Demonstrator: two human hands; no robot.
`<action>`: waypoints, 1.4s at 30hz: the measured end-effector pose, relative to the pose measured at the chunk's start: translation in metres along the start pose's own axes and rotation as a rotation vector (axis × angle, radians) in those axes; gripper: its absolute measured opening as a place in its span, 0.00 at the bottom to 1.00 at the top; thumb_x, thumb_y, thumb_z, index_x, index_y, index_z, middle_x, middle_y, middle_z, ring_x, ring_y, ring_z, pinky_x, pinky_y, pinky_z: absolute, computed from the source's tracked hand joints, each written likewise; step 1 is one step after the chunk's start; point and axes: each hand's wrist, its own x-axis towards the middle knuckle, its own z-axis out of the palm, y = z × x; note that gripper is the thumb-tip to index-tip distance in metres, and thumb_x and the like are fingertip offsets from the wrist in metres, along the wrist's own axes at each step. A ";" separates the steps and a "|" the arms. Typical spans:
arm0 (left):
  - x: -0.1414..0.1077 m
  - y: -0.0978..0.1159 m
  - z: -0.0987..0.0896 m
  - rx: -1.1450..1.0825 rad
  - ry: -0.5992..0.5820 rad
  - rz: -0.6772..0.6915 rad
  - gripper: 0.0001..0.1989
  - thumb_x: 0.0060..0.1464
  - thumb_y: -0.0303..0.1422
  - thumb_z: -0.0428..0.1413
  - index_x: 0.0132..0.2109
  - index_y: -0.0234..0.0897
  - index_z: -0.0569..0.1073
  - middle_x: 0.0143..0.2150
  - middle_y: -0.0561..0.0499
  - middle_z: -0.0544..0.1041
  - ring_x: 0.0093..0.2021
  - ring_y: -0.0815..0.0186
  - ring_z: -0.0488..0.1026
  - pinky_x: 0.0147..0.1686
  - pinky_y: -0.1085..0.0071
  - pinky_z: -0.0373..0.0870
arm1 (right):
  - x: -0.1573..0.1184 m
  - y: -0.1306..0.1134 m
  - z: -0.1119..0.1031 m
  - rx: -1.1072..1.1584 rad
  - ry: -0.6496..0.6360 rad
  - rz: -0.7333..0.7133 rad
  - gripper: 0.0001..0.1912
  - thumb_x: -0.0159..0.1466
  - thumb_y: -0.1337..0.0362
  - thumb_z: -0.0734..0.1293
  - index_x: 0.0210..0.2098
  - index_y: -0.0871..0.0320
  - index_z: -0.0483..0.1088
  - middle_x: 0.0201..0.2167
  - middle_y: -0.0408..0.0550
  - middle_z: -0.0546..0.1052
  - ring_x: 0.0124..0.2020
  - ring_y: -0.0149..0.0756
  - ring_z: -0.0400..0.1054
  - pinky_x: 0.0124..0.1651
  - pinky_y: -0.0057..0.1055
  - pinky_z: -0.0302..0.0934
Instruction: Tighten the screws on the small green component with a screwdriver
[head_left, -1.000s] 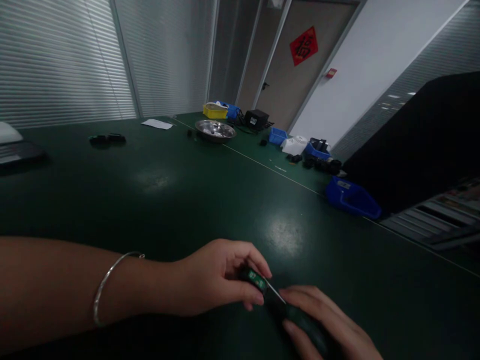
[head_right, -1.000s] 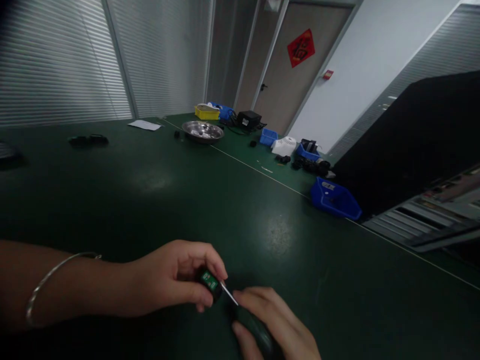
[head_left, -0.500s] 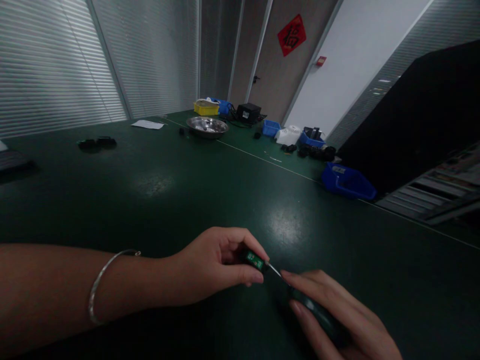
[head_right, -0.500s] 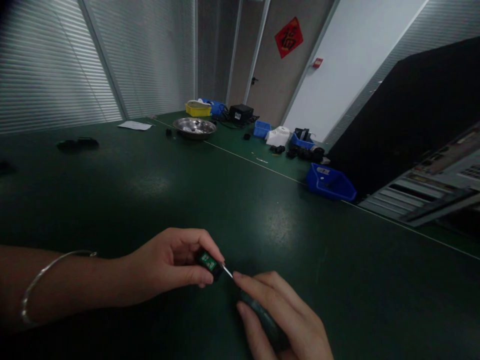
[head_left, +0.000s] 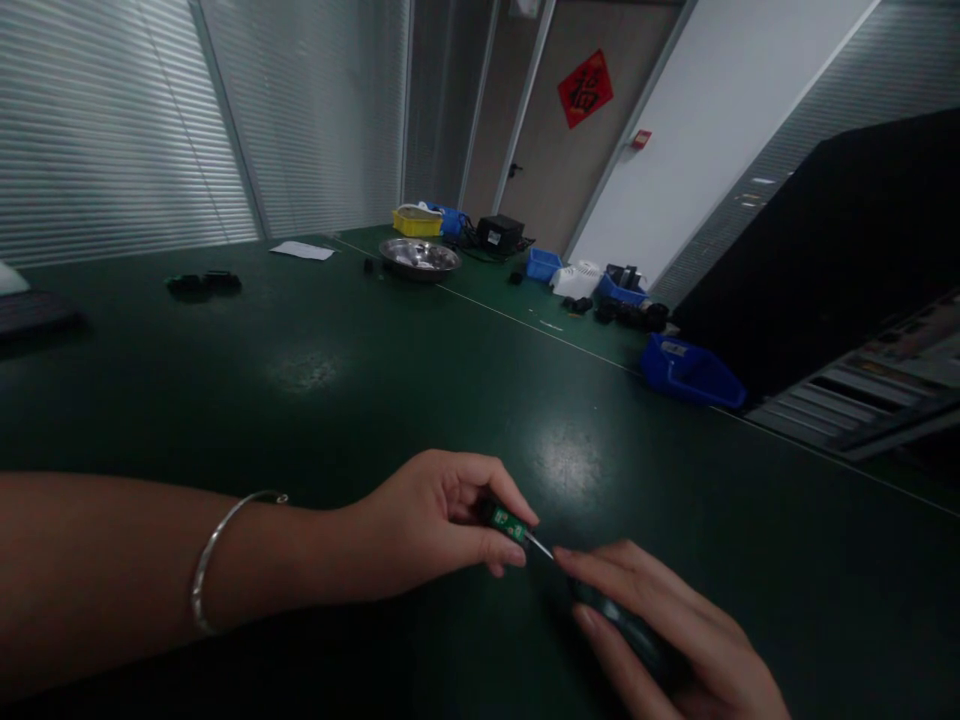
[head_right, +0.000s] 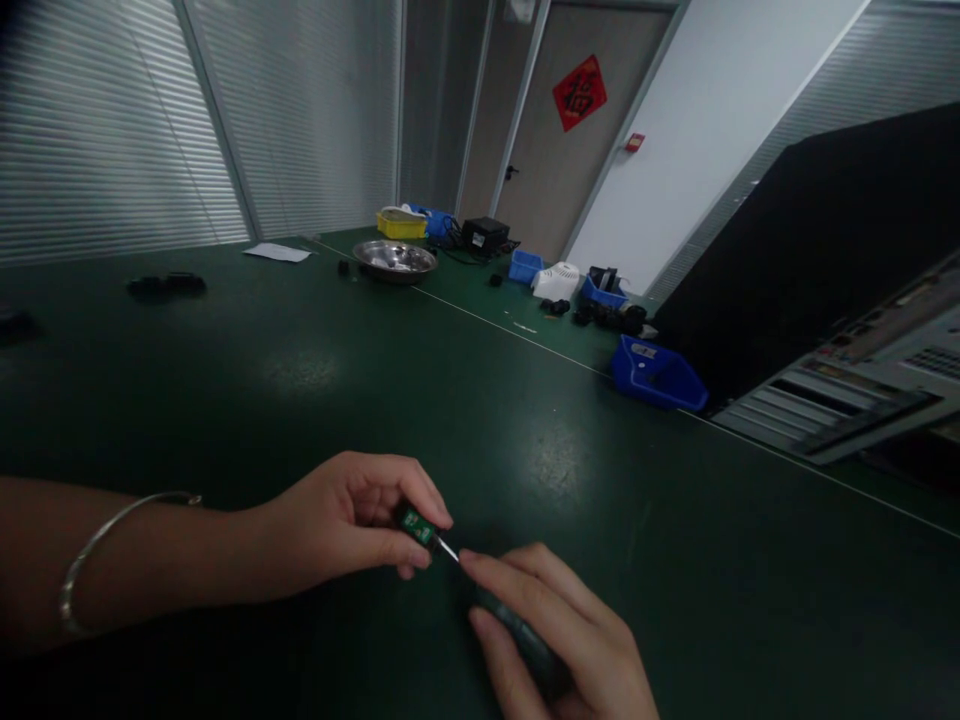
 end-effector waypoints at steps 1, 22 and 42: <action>0.000 0.000 0.000 -0.011 0.001 0.004 0.11 0.44 0.25 0.60 0.38 0.32 0.71 0.34 0.49 0.73 0.30 0.70 0.71 0.32 0.70 0.70 | 0.000 0.000 0.000 0.006 -0.001 0.004 0.17 0.57 0.69 0.65 0.47 0.55 0.68 0.36 0.48 0.75 0.36 0.32 0.72 0.36 0.19 0.68; 0.001 0.010 -0.001 -0.020 -0.006 -0.151 0.11 0.45 0.27 0.60 0.39 0.33 0.75 0.29 0.51 0.77 0.30 0.69 0.74 0.38 0.70 0.70 | 0.003 0.004 -0.002 0.091 -0.024 0.027 0.18 0.57 0.71 0.65 0.47 0.54 0.69 0.33 0.47 0.75 0.32 0.31 0.72 0.33 0.19 0.68; -0.001 0.011 0.000 0.022 -0.022 -0.020 0.14 0.49 0.26 0.56 0.45 0.36 0.69 0.37 0.50 0.71 0.38 0.69 0.69 0.40 0.70 0.64 | -0.001 -0.002 0.000 0.093 0.072 0.115 0.14 0.57 0.66 0.66 0.43 0.54 0.71 0.36 0.49 0.76 0.37 0.36 0.72 0.34 0.20 0.69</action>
